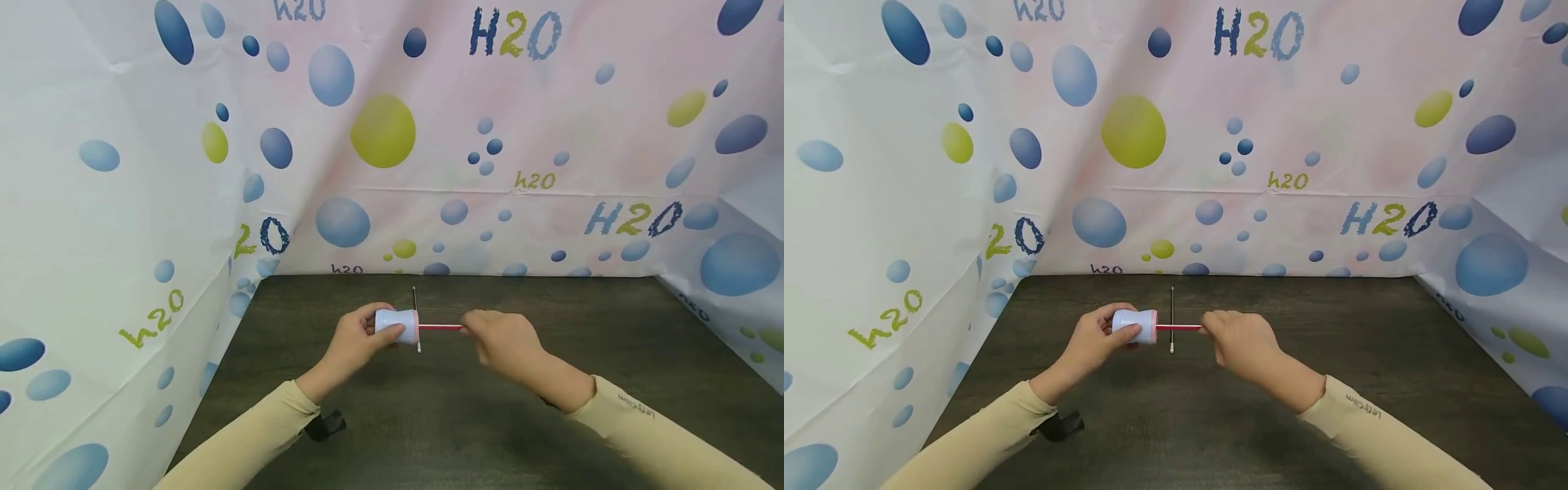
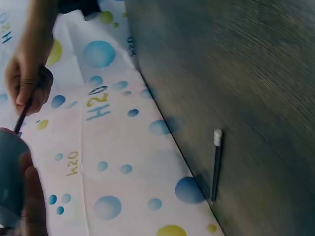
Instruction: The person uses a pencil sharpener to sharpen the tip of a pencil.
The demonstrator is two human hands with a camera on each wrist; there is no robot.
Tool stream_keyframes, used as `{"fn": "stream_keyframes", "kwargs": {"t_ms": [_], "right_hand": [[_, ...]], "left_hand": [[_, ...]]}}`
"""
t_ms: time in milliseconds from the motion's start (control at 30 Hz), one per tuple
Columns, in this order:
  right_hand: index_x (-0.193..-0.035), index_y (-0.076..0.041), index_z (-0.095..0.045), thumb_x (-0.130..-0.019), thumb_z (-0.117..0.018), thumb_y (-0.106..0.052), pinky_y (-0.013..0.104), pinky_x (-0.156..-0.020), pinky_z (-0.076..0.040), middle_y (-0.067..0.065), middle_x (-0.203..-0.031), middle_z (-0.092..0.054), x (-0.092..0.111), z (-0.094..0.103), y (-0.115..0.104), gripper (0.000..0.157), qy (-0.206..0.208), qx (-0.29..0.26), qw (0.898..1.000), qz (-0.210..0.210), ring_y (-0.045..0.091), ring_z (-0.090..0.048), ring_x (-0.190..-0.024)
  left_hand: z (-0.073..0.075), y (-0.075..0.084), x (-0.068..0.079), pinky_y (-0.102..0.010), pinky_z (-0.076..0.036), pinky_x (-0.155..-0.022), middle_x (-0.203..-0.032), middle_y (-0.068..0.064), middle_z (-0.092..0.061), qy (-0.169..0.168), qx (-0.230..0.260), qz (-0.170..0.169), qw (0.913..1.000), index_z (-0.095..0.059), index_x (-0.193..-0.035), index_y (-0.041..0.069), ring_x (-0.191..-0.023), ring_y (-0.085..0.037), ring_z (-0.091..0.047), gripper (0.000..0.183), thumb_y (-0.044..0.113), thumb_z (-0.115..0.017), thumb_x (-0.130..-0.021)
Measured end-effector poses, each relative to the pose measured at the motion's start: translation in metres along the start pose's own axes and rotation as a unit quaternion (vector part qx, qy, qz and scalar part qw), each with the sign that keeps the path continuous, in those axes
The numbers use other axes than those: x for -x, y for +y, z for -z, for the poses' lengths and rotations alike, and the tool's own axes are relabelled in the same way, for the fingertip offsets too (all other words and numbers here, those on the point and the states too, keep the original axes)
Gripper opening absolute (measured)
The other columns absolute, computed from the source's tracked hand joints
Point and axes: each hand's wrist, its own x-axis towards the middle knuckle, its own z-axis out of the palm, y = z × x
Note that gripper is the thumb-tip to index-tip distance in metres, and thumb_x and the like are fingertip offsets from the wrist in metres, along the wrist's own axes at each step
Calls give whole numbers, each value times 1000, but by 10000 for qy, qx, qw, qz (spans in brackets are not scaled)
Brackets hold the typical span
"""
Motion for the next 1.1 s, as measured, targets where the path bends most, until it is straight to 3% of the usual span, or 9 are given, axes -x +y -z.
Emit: {"fn": "stream_keyframes", "kwargs": {"t_ms": [67,233,267,400,467,700,900,1033,1100], "right_hand": [[-77,-11,-53,-112,-38,-23,18,-49,-20,-9,-57,-40,-3,9,4,41,-1368,-1720,9743,-498,0,-25,-50],[-80,4,-54,-111,-38,-16,23,-48,-25,-8,-60,-34,-14,25,22,40,-3754,-4804,7625,-2166,3,-23,-49],[-81,5,-54,-111,-38,-18,23,-48,-26,-6,-60,-35,-15,26,23,41,-3741,-4685,7694,-2203,4,-24,-50],[-96,-3,-67,-113,-33,-35,27,-53,-43,-2,-69,-58,-14,27,20,50,-2216,-2018,9489,-992,7,-48,-56],[-101,-5,-69,-112,-29,-42,30,-58,-50,0,-76,-65,-11,23,18,55,-1071,-259,9935,-277,11,-57,-62],[-108,-4,-63,-83,-81,-4,26,-56,-46,4,-84,-59,-1,10,14,31,257,1465,9825,1119,17,-56,-68],[-93,-7,-59,-98,-28,4,22,-41,-28,1,-75,-53,3,3,10,34,740,1257,9818,1214,14,-49,-57],[-90,-10,-62,-99,-49,2,18,-45,-26,-5,-69,-57,-1,13,9,20,-710,-195,9960,505,3,-39,-51],[-89,-10,-63,-100,-58,-5,18,-50,-29,-7,-66,-52,-5,20,14,13,-1986,-1674,9656,-144,0,-32,-53]], "left_hand": [[1,-2,2,-30,-63,-71,-102,-24,-73,59,-723,-833,9939,-65,-118,-4,-83,-20,-73,37,10,-79,-87],[2,-5,8,-24,-59,-65,-96,-16,-76,158,-1924,-2600,9461,-67,-108,0,-75,-19,-69,40,7,-88,-75],[2,-5,8,-24,-59,-66,-96,-17,-76,115,-1835,-2484,9510,-67,-109,-1,-76,-19,-70,39,8,-88,-76],[-1,-5,1,-29,-63,-72,-102,-23,-74,96,-700,-852,9939,-67,-117,-3,-84,-21,-75,34,14,-78,-90],[-2,-6,-3,-31,-64,-74,-102,-27,-73,132,114,25,9998,-66,-122,-5,-82,-19,-76,34,16,-71,-96],[-4,-5,-6,-27,-63,-69,-91,-24,-75,15,1355,1126,9844,-60,-128,-13,-63,-7,-71,44,23,-63,-102],[-6,-3,-1,-29,-64,-72,-97,-22,-74,-130,1120,914,9894,-59,-129,-14,-70,-9,-73,45,20,-67,-100],[-7,-7,5,-30,-63,-73,-104,-25,-72,93,30,-141,9999,-65,-122,-5,-82,-15,-72,38,13,-77,-90],[-7,-11,9,-28,-62,-70,-99,-22,-74,238,-741,-1056,9914,-67,-114,-2,-80,-17,-71,36,9,-83,-83]]}}
